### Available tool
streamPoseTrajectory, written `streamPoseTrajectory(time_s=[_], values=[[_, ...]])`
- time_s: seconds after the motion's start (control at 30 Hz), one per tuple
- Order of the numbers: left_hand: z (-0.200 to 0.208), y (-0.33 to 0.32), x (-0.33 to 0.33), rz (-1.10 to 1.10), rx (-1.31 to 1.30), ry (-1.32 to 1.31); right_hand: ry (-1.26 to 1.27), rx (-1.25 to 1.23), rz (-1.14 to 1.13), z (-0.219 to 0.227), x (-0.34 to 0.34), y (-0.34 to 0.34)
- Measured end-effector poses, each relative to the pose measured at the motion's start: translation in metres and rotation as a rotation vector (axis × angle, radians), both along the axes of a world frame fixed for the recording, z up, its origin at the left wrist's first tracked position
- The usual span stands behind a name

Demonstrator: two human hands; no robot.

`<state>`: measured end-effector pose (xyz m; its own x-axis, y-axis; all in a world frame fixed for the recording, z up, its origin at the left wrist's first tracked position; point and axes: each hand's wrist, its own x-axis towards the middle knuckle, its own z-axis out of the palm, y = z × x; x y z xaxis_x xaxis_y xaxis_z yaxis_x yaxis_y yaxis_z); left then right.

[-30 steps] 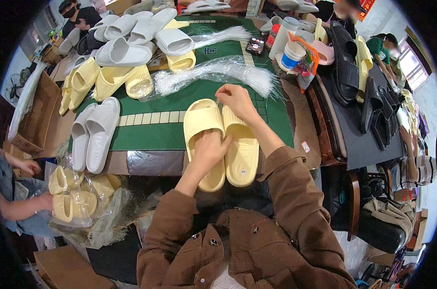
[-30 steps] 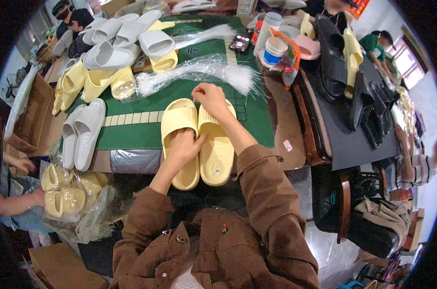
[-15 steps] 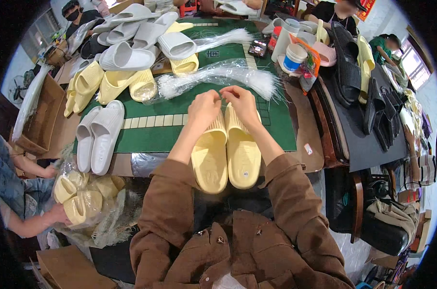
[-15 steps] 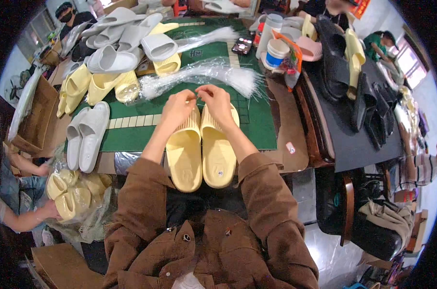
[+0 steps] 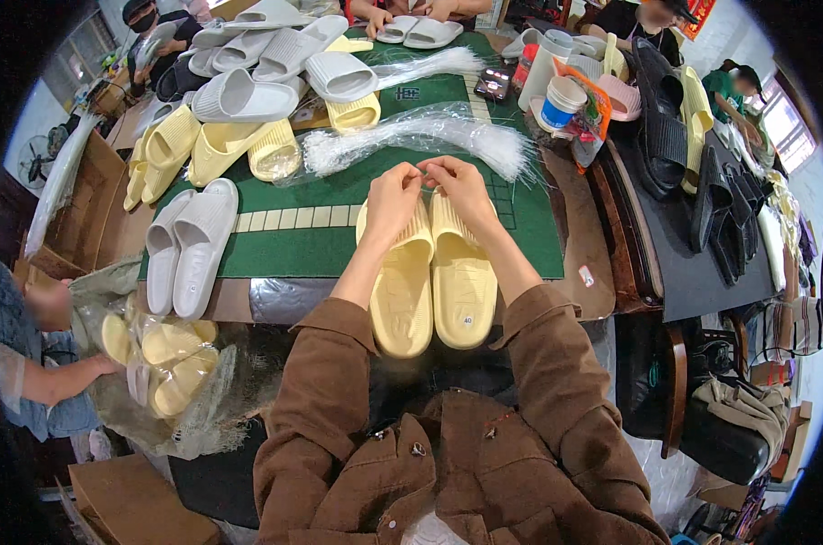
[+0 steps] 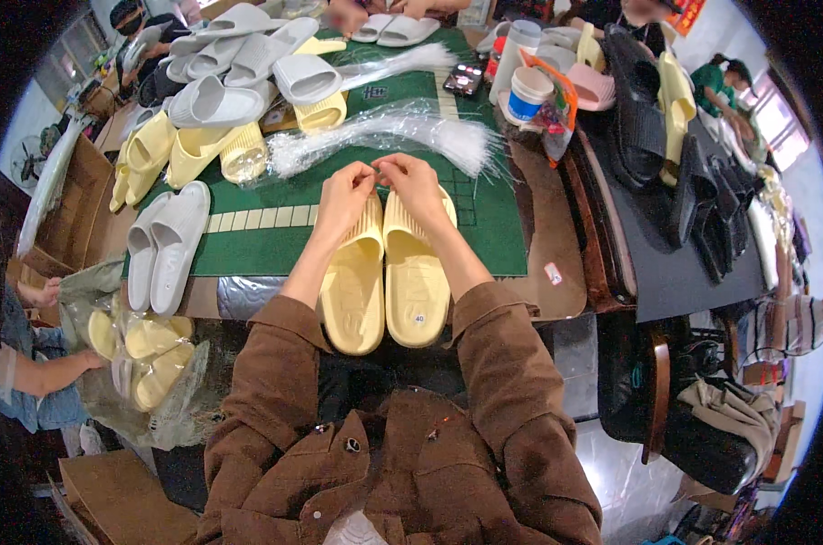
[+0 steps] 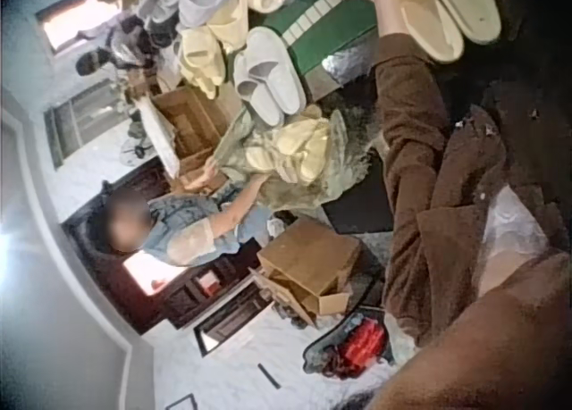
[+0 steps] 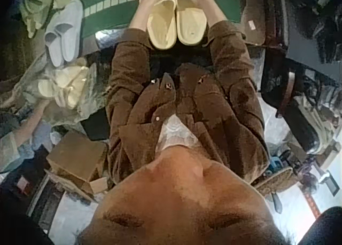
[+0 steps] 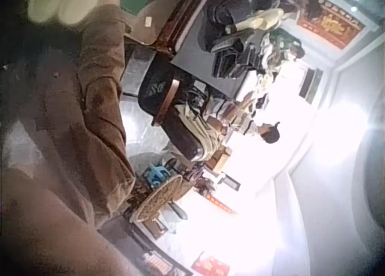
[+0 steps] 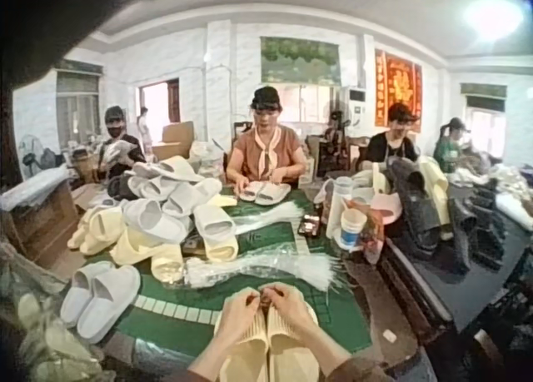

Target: The person assembles plastic slide slippers by hand at a workbench. They repeatedly pick up pairs of slippers in yellow, black, and white, align the straps, and press the components together. The person handles multiple pairs sequentially, placing finished pairs aside on the table.

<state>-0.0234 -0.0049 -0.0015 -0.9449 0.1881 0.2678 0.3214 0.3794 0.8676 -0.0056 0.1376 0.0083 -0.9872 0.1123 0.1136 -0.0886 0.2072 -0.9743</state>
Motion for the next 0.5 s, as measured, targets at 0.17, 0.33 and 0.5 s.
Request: streamPoseTrajectory(time_s=[0.17,0.33,0.5], values=[[-0.0016,0.0030,0.0026,-0.011,-0.014,0.071,-0.040,-0.145,0.019,-0.0085,-0.0062,0.0080],[-0.0053,0.0020,0.0044,0.039,-0.033,0.079,-0.053,0.065,0.046,-0.0021,-0.0031,0.0023],[-0.0041,0.0036,0.0058,0.029,0.010,0.100,-0.065,-0.131,0.062,-0.0087,-0.0078,0.0086]])
